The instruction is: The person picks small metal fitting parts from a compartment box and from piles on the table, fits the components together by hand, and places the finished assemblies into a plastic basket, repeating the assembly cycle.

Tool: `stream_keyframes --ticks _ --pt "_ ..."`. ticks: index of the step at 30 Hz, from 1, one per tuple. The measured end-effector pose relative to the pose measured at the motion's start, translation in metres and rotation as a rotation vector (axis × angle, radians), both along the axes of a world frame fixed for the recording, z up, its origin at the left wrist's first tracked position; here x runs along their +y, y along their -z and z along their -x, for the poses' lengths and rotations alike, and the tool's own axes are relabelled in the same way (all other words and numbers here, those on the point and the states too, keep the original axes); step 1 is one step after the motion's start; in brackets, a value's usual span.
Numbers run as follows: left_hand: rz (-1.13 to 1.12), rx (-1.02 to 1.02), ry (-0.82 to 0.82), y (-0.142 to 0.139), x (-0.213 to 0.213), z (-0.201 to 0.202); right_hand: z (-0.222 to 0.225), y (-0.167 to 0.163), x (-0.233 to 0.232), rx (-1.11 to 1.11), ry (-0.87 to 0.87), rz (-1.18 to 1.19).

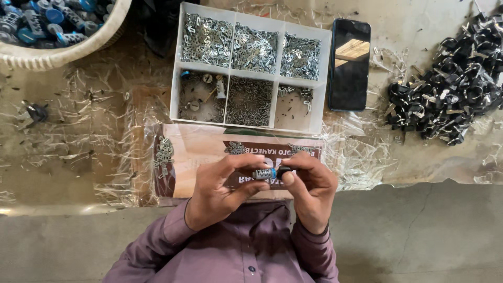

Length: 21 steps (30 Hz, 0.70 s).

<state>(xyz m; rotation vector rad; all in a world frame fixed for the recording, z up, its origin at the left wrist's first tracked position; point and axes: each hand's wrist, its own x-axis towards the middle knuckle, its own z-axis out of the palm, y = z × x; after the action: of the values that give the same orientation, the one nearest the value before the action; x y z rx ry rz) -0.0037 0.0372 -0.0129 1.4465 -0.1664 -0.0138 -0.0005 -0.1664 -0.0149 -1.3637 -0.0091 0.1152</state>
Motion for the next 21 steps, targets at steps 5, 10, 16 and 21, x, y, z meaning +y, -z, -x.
stream_keyframes --ticks 5,10,16,21 --pt "-0.257 -0.034 -0.009 -0.008 -0.001 -0.007 0.003 0.008 0.002 0.064 0.127 -0.028" --pt "-0.2 -0.056 -0.044 -0.01 -0.006 -0.012 0.005 0.01 0.003 0.057 0.126 -0.001" --pt "-0.2 0.01 -0.051 -0.01 -0.005 -0.01 0.005 0.013 -0.001 0.019 0.189 -0.032" --pt "-0.333 -0.069 -0.099 -0.007 0.014 -0.002 0.0 0.02 -0.009 -0.046 0.266 -0.166"
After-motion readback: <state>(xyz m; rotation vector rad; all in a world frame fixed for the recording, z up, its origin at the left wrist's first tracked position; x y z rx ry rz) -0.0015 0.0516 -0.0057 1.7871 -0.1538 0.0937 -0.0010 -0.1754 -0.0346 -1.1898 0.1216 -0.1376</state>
